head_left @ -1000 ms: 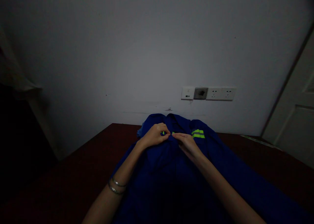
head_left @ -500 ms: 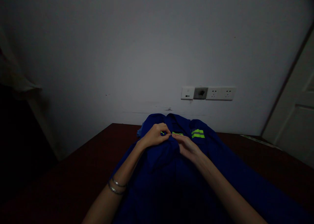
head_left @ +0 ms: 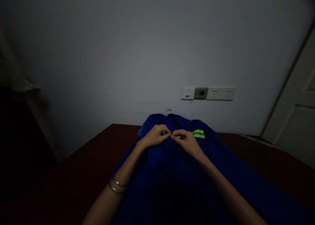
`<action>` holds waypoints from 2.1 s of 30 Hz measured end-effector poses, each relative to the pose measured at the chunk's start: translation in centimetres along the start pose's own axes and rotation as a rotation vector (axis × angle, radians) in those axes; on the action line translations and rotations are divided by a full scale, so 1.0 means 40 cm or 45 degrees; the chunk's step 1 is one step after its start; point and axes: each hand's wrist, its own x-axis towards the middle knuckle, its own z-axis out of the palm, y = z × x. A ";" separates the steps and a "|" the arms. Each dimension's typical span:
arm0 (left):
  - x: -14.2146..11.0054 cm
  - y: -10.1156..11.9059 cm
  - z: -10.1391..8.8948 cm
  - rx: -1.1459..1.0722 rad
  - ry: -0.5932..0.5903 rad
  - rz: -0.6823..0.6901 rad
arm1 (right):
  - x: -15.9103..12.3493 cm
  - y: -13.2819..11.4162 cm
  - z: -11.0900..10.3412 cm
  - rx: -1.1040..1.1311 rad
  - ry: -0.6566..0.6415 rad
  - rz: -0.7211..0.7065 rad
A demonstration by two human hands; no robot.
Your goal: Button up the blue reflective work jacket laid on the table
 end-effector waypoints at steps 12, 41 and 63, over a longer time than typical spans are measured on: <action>-0.001 -0.019 -0.006 -0.138 -0.126 -0.152 | -0.007 -0.014 -0.012 -0.283 0.071 -0.234; -0.004 -0.040 0.007 -0.226 -0.266 -0.326 | -0.012 0.000 -0.007 -0.470 0.077 -0.319; -0.001 -0.041 0.004 -0.374 -0.174 -0.393 | 0.004 0.056 0.005 0.043 0.099 0.010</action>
